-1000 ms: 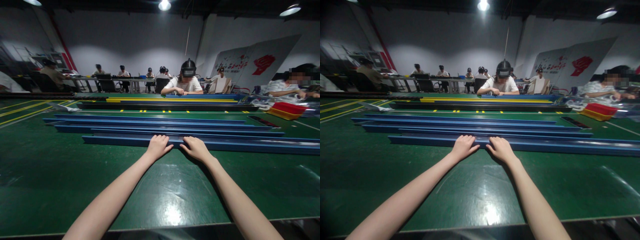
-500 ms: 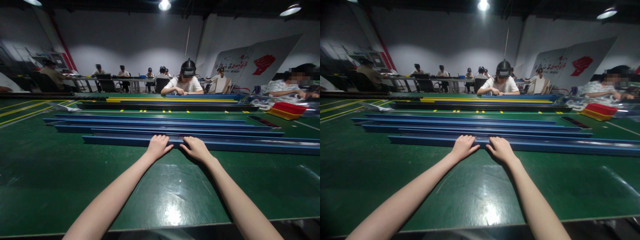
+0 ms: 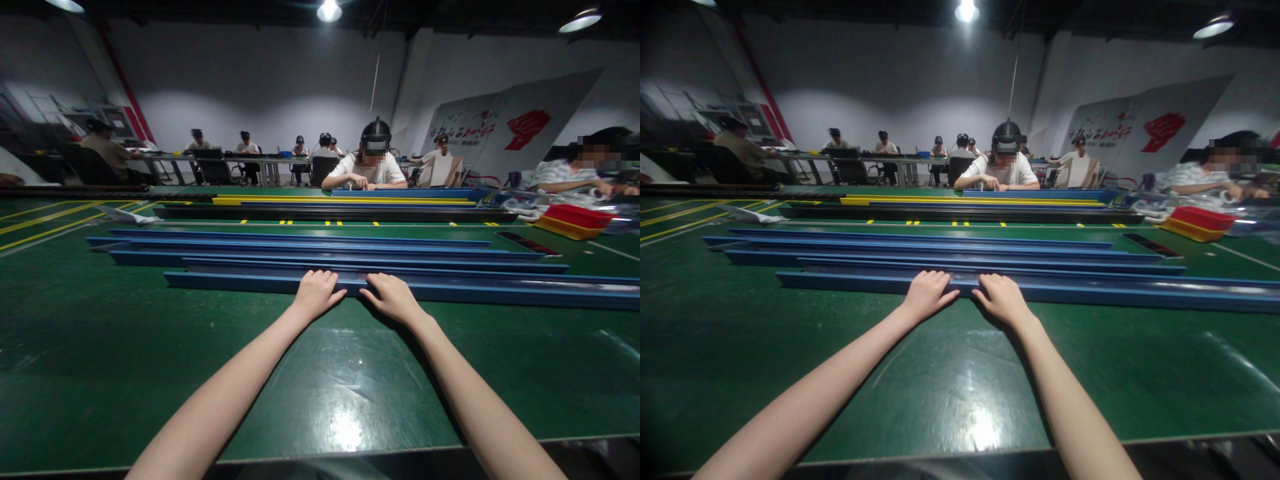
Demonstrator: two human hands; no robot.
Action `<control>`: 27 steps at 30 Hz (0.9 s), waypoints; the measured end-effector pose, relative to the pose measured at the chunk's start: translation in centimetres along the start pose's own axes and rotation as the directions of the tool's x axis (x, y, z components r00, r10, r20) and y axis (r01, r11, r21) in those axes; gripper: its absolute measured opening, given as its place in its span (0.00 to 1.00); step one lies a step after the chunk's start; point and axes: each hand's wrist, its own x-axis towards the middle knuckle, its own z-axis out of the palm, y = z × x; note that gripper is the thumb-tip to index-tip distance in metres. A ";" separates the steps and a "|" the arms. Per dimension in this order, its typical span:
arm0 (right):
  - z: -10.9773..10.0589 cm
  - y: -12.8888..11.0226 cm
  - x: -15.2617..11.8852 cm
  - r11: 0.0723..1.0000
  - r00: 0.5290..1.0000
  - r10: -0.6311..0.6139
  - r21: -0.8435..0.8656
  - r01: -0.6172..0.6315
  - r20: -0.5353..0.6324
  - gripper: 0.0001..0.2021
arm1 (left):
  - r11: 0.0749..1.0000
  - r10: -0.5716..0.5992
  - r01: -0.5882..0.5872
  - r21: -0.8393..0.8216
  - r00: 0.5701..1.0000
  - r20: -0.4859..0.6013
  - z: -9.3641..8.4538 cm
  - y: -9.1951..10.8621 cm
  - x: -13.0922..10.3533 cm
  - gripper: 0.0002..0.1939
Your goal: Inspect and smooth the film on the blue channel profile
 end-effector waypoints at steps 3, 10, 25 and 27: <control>0.0 0.0 0.0 1.000 1.000 0.000 0.002 0.000 -0.004 0.13 | 1.000 0.000 0.000 -0.004 1.000 0.001 0.0 0.0 0.0 0.18; -0.1 0.0 0.0 1.000 1.000 -0.004 0.002 0.004 -0.008 0.13 | 1.000 -0.005 0.005 -0.005 1.000 -0.004 -0.1 0.0 0.0 0.18; -0.1 0.0 0.0 1.000 1.000 -0.007 -0.002 0.007 -0.017 0.13 | 1.000 -0.005 0.005 0.001 1.000 0.008 0.0 -0.1 0.0 0.18; -0.1 -0.1 0.0 1.000 1.000 -0.009 -0.004 0.009 -0.016 0.13 | 1.000 -0.006 0.006 -0.004 1.000 0.013 -0.1 0.0 0.0 0.18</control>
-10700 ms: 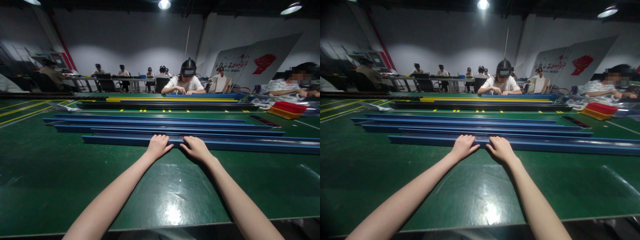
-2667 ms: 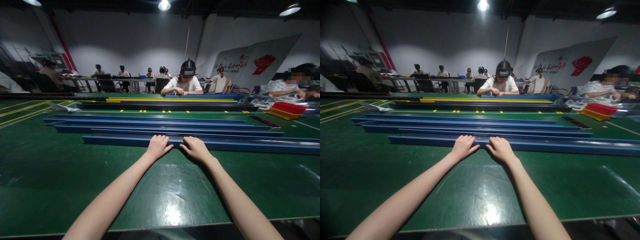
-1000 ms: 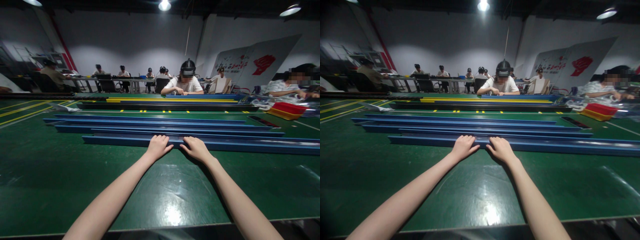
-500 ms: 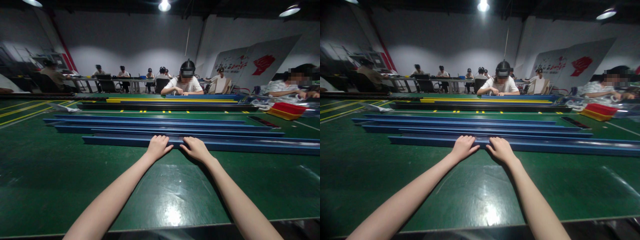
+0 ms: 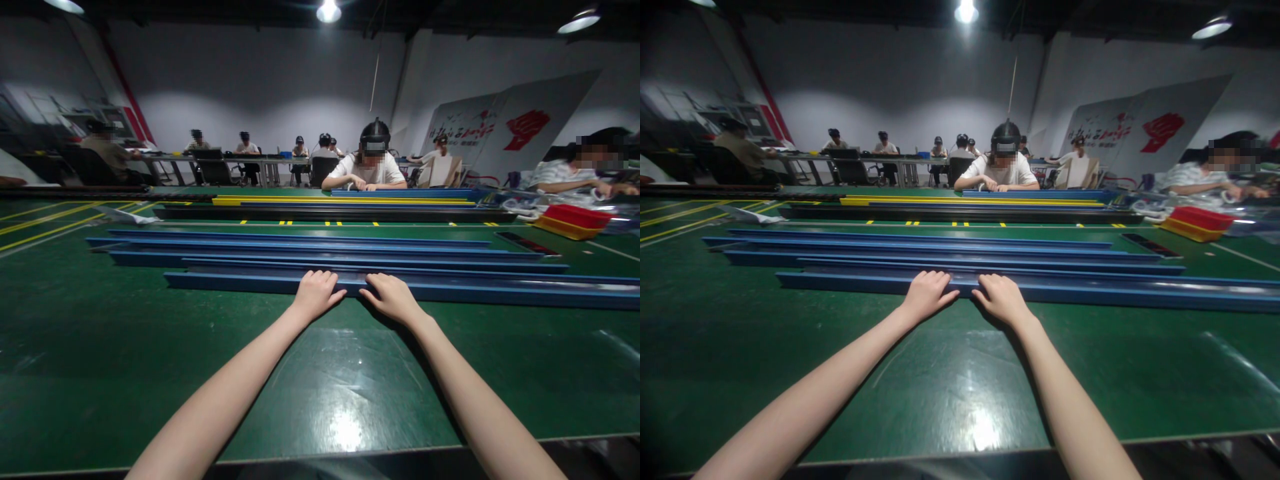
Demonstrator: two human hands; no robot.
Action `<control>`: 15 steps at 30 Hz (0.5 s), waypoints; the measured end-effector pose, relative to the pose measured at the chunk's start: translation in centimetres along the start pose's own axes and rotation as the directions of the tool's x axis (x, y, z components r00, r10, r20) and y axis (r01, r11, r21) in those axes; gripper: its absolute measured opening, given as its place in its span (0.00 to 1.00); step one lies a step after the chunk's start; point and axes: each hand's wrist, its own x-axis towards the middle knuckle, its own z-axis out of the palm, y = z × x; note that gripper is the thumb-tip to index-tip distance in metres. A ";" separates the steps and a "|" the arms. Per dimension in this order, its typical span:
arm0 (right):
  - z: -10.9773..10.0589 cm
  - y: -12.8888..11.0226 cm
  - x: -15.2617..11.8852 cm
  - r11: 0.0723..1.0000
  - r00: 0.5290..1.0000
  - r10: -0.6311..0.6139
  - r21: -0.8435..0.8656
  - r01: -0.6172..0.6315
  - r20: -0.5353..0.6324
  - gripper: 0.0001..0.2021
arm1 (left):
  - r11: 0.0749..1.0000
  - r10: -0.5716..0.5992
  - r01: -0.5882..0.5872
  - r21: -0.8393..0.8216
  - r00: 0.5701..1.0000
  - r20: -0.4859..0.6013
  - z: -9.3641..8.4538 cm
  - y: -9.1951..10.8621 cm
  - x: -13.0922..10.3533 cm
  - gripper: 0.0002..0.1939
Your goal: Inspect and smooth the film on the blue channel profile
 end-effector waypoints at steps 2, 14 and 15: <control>0.0 0.0 0.0 1.000 1.000 0.001 -0.002 -0.001 0.002 0.13 | 1.000 -0.003 0.003 -0.006 1.000 0.006 0.0 0.0 0.0 0.18; -0.1 0.0 0.0 1.000 1.000 0.014 0.009 -0.014 0.026 0.14 | 1.000 -0.004 0.004 -0.015 1.000 0.007 -0.1 0.0 0.0 0.18; -0.1 0.0 0.0 1.000 1.000 0.012 0.006 -0.012 0.024 0.14 | 1.000 -0.004 0.004 -0.011 1.000 0.009 -0.1 0.0 0.0 0.18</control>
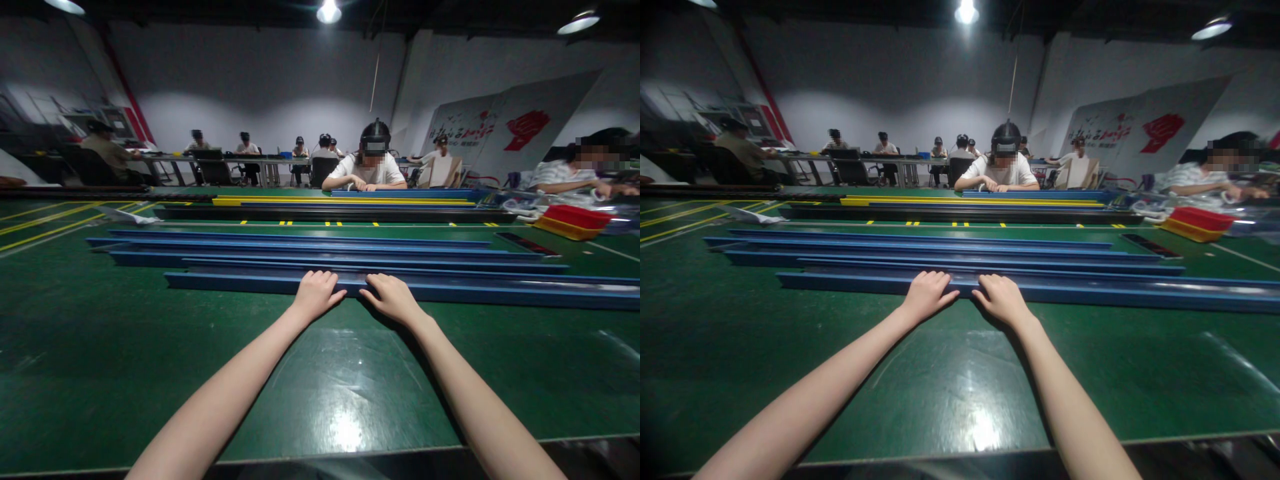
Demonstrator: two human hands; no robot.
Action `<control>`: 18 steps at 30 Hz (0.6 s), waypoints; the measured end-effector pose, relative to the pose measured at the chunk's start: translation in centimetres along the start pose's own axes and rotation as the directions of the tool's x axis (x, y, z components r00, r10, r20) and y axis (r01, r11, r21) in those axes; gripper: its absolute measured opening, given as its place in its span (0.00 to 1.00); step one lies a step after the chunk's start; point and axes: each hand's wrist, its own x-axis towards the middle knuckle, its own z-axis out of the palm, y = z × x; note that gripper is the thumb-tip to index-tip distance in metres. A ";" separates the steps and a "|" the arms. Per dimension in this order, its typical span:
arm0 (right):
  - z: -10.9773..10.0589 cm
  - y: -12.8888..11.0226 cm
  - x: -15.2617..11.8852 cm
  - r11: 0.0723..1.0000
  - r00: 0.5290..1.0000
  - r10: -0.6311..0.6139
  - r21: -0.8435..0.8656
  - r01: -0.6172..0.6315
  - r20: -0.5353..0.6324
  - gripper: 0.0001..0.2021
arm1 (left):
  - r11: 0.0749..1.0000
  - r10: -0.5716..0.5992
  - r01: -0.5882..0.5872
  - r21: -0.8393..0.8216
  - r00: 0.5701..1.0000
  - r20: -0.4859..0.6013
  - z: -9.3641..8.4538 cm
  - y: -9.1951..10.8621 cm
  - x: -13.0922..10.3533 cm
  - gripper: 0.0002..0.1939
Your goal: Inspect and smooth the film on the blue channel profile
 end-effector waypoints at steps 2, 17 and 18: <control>0.0 0.0 0.0 1.000 1.000 -0.002 -0.006 0.002 -0.002 0.14 | 1.000 0.001 -0.001 0.003 1.000 0.000 0.0 0.0 0.0 0.18; 0.0 0.0 0.0 1.000 1.000 0.001 -0.010 -0.001 -0.004 0.14 | 1.000 -0.005 0.006 -0.029 1.000 0.002 0.0 0.0 0.0 0.17; 0.0 0.0 0.0 1.000 1.000 0.000 -0.008 -0.001 -0.004 0.14 | 0.999 -0.005 0.005 -0.036 1.000 -0.001 -0.1 0.0 0.0 0.17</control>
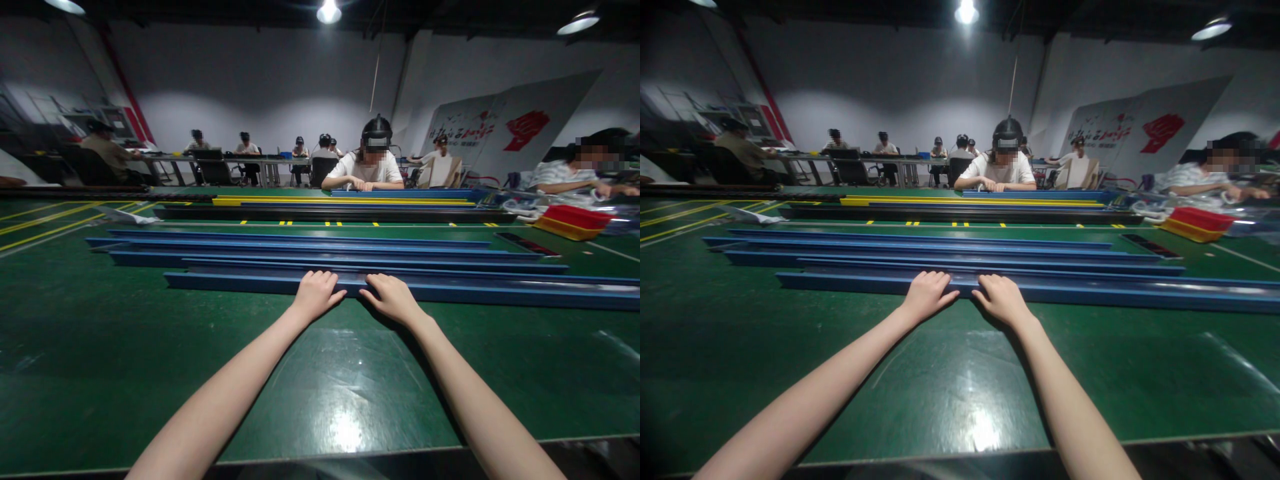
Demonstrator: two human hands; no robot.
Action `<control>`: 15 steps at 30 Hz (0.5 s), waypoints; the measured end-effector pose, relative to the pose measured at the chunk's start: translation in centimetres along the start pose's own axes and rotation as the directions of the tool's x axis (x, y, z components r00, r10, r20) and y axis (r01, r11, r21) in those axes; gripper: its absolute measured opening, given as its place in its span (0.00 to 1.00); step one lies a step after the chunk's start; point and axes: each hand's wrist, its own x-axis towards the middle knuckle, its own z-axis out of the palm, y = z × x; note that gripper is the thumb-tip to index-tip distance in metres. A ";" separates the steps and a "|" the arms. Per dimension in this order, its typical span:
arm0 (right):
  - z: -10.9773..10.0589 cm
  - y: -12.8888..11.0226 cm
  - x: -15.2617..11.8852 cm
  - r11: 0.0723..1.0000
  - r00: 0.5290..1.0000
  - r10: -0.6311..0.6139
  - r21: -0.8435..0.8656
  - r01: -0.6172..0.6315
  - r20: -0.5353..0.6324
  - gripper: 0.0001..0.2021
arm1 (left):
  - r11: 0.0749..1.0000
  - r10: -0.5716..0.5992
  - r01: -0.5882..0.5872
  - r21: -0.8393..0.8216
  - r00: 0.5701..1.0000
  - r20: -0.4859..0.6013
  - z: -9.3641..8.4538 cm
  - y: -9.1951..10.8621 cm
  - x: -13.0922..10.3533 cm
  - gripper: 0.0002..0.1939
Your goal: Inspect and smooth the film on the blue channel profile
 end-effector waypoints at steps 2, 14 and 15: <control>0.0 0.0 0.0 1.000 1.000 0.003 0.003 -0.003 0.003 0.13 | 1.000 0.000 0.000 -0.008 1.000 -0.003 0.0 0.0 0.0 0.17; 0.1 0.1 0.0 1.000 1.000 -0.010 -0.003 0.010 0.002 0.14 | 1.000 -0.004 0.004 0.006 1.000 -0.002 0.1 0.0 0.0 0.17; 0.0 0.1 0.0 1.000 1.000 -0.007 -0.002 0.007 0.005 0.13 | 1.000 -0.004 0.004 0.007 1.000 -0.003 0.1 0.0 0.0 0.17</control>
